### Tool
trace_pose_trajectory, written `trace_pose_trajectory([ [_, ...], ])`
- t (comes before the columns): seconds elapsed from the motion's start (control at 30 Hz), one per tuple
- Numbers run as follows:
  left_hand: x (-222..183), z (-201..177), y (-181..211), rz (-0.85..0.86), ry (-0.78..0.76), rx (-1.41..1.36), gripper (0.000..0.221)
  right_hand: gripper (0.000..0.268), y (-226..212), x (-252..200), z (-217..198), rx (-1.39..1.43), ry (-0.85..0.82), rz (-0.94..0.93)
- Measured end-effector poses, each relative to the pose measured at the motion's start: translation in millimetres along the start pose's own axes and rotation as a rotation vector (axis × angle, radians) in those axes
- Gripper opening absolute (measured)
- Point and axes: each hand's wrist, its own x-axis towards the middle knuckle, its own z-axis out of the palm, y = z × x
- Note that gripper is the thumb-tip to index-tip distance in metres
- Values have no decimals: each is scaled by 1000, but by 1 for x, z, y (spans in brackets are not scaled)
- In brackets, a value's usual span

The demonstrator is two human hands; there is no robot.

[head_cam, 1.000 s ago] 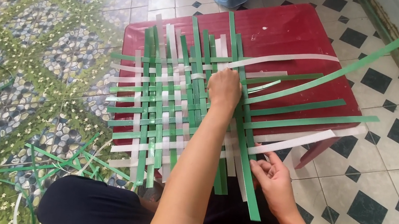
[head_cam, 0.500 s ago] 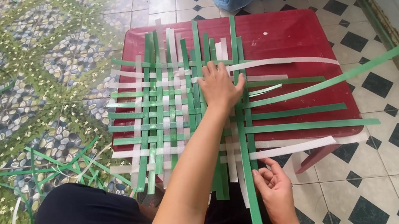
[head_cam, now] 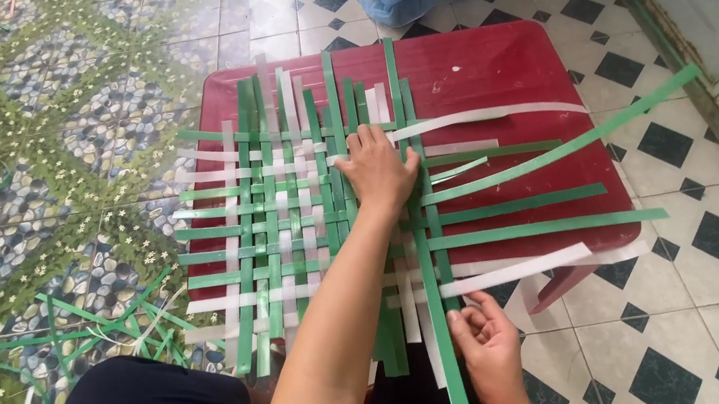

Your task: Weaving green and white plastic strips together on a small stool to create a bag component

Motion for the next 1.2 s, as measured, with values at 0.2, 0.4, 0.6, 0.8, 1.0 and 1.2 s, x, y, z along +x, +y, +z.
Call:
trace_pose_trajectory([
  [0.2,-15,-52,-46,195,-168,-713,55,34,-5,12,-9,86,-53,-21],
  [0.4,-97,-127,-89,141,-258,-332,52,33,19,32,-25,100,-111,-90],
  [0.6,-108,-103,-89,280,-427,-144,81,32,-25,34,-18,-25,-97,-141],
  [0.8,-87,-80,-100,319,-432,-174,84,31,-50,54,-17,-126,-142,-200],
  [1.0,-82,-104,-137,238,-354,-152,62,36,-150,33,-39,-610,-241,260],
  [1.2,-64,-75,-182,-73,-151,-214,82,22,-160,100,10,-688,-200,-549],
])
